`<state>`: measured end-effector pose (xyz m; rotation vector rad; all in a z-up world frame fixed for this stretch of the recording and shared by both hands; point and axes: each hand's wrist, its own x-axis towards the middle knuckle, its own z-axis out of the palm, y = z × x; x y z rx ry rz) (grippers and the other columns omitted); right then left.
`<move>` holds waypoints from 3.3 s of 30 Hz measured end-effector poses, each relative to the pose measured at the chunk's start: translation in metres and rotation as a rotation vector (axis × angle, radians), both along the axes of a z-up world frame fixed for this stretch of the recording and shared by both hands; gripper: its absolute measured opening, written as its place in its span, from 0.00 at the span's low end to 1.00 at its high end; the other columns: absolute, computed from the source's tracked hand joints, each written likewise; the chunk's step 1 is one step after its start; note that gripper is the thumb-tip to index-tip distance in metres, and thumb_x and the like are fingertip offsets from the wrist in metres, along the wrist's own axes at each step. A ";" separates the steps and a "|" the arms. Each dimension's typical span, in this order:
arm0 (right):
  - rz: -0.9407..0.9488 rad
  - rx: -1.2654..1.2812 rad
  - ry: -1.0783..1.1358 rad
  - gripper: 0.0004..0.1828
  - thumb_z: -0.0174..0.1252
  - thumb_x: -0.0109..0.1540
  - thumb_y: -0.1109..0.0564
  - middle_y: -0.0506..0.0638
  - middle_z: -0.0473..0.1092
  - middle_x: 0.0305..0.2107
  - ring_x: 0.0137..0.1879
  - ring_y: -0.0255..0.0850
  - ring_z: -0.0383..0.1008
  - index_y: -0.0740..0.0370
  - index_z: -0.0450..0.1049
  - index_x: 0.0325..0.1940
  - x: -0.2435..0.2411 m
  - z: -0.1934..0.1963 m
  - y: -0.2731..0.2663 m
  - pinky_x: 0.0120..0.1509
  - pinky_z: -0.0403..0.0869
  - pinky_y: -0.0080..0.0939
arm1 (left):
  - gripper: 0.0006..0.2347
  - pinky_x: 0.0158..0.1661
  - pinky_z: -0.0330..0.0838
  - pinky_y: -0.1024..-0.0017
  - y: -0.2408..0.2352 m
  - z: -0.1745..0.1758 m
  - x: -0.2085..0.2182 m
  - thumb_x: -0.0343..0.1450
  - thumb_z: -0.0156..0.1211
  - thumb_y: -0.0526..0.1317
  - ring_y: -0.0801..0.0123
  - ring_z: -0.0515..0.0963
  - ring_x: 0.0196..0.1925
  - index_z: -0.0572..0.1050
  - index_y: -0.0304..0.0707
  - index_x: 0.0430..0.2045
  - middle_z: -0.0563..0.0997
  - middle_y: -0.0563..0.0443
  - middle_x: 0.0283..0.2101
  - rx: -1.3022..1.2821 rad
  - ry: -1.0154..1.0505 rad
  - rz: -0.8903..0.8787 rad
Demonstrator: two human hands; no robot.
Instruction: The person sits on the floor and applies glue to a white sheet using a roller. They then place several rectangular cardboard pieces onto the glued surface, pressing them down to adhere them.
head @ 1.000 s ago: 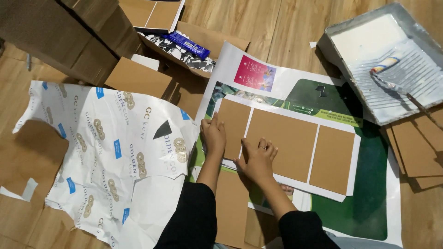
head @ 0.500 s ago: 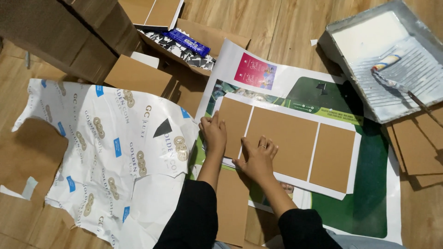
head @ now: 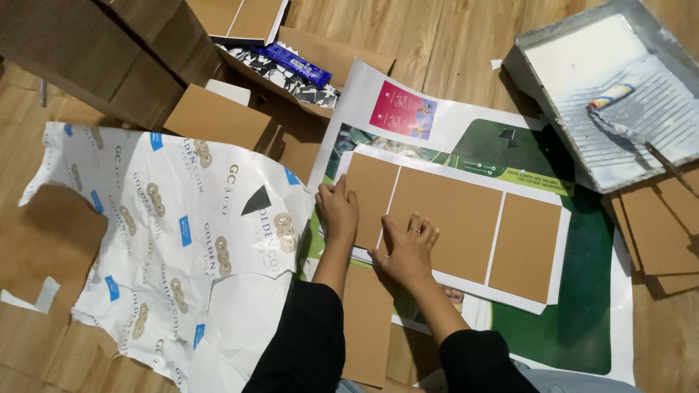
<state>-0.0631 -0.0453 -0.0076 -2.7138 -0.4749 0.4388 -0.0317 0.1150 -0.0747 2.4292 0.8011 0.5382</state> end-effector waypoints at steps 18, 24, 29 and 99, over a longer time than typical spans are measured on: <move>-0.005 0.013 0.004 0.39 0.61 0.50 0.38 0.67 0.51 0.57 0.65 0.70 0.45 0.40 0.58 0.63 0.000 0.000 0.000 0.64 0.45 0.72 | 0.13 0.38 0.64 0.61 -0.004 0.016 0.003 0.60 0.62 0.39 0.55 0.68 0.39 0.76 0.43 0.38 0.66 0.49 0.34 0.147 0.100 -0.002; 0.000 -0.026 0.015 0.38 0.60 0.50 0.38 0.66 0.51 0.58 0.66 0.69 0.44 0.39 0.58 0.63 0.001 -0.001 0.000 0.64 0.46 0.73 | 0.10 0.33 0.63 0.63 -0.004 0.013 0.012 0.57 0.60 0.33 0.55 0.68 0.35 0.70 0.40 0.29 0.65 0.48 0.32 0.435 0.008 -0.133; 0.034 -0.027 0.049 0.40 0.61 0.50 0.39 0.66 0.51 0.57 0.65 0.68 0.45 0.38 0.57 0.64 0.004 0.001 -0.007 0.65 0.45 0.72 | 0.08 0.28 0.65 0.66 -0.002 -0.009 0.013 0.60 0.56 0.29 0.58 0.70 0.34 0.72 0.41 0.29 0.67 0.50 0.31 0.424 -0.034 -0.316; -0.455 0.022 -0.327 0.32 0.49 0.61 0.45 0.72 0.51 0.61 0.68 0.71 0.42 0.64 0.57 0.66 0.037 -0.034 -0.151 0.67 0.45 0.72 | 0.28 0.62 0.21 0.42 -0.068 0.049 -0.021 0.70 0.34 0.49 0.41 0.24 0.69 0.40 0.51 0.66 0.31 0.36 0.69 0.034 0.668 -0.337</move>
